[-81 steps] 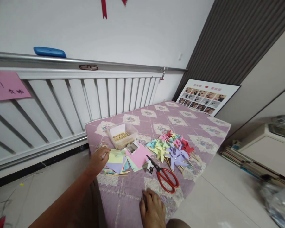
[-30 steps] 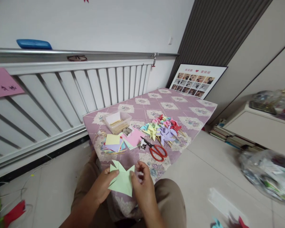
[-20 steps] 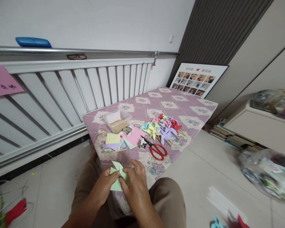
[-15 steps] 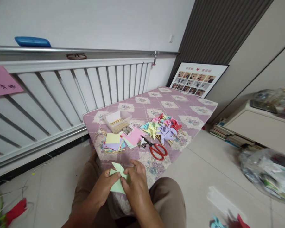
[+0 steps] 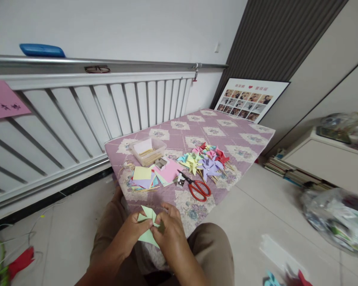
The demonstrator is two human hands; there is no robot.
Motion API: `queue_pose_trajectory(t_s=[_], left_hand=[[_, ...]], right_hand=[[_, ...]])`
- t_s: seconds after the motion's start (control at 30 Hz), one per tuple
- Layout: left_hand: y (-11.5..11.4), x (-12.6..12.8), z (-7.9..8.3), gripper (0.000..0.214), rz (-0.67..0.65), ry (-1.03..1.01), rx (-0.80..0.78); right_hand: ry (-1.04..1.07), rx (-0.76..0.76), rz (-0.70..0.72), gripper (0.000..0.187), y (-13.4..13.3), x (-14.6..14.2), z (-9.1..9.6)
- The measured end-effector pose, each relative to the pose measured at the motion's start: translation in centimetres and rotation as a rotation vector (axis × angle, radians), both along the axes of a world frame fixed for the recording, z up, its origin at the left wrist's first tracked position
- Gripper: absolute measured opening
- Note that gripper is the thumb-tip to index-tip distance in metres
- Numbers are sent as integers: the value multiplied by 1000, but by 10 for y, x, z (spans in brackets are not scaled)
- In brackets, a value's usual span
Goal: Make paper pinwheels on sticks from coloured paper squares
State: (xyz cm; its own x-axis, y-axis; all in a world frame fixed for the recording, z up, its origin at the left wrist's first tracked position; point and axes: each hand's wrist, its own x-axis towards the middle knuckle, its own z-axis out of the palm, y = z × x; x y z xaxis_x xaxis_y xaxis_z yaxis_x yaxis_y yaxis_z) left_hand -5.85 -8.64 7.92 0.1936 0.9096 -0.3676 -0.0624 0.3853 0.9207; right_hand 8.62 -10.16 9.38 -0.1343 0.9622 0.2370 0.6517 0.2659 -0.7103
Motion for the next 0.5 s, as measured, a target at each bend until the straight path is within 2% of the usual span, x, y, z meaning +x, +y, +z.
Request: queue_pose_trajectory(t_s=[0.2,0.37,0.5], left_hand=[[0,-3,-2,20,16,-5,-26],[-1,-4,4,23,24,-60,-68],[-2,-4,11,28,14,-73,-101]], right_hand=[[144,-131,0,14,0,2,11],[345,-263,-33,15,3,7,18],[660,-447,-63,25,4,6,13]])
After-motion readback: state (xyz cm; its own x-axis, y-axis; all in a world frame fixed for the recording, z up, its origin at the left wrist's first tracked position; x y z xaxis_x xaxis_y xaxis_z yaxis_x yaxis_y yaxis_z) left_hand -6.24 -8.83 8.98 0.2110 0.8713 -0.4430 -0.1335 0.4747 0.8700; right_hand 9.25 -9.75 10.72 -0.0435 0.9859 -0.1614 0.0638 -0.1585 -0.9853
